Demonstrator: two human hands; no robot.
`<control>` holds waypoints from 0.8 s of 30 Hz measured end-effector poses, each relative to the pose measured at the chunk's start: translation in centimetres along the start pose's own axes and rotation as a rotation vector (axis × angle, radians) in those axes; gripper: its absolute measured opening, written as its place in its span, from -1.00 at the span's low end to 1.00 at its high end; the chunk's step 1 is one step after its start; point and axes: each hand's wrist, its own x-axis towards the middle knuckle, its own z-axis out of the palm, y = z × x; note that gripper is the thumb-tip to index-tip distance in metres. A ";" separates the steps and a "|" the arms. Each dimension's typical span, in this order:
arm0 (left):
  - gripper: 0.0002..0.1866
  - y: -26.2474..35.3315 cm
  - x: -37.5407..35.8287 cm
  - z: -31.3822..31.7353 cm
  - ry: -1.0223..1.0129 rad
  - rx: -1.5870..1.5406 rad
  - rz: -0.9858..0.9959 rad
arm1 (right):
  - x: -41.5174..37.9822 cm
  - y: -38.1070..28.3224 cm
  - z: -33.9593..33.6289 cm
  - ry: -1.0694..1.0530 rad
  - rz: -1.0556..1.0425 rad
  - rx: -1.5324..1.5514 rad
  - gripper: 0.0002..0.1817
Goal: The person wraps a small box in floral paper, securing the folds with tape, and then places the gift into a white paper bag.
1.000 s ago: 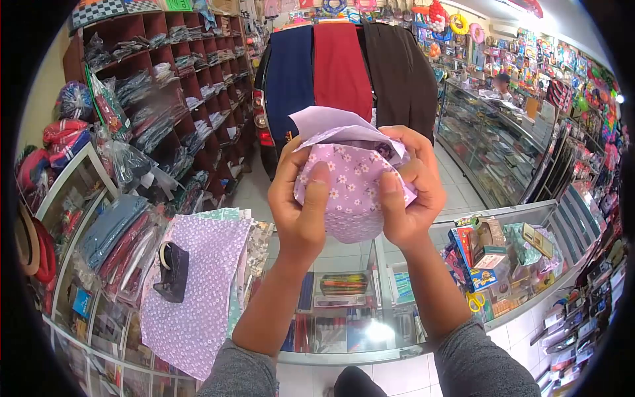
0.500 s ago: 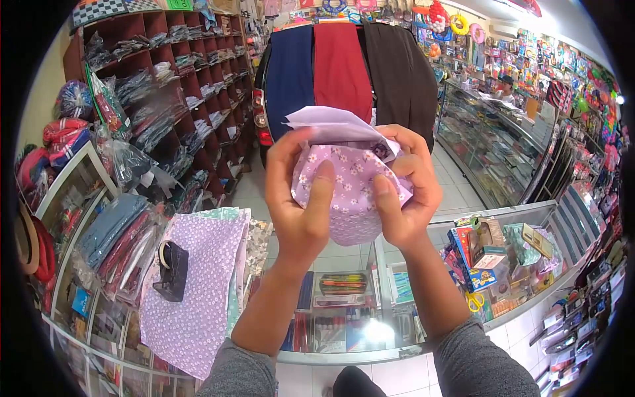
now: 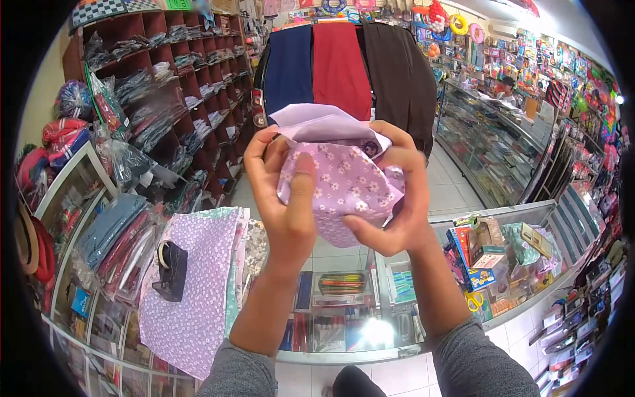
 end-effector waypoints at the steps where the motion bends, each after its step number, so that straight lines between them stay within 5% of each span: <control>1: -0.42 -0.1 0.1 -0.3 -0.015 -0.028 -0.007 | 0.3 0.2 -0.4 -0.018 -0.034 -0.085 -0.51; 4: -0.39 -0.5 0.9 -2.2 -0.058 -0.117 -0.005 | 0.5 0.5 -0.6 -0.016 -0.114 -0.119 -0.57; 7: -0.30 -0.5 2.2 -4.0 -0.454 -0.181 0.121 | 0.6 0.5 -0.5 0.034 -0.121 -0.091 -0.61; 15: -0.64 -0.8 2.8 -4.7 -0.460 -0.146 0.224 | 0.4 -0.3 0.0 0.046 -0.081 -0.139 -0.63; 24: -0.64 -0.9 3.6 -5.3 -0.517 -0.175 0.279 | 0.7 0.0 0.2 0.017 -0.189 -0.072 -0.50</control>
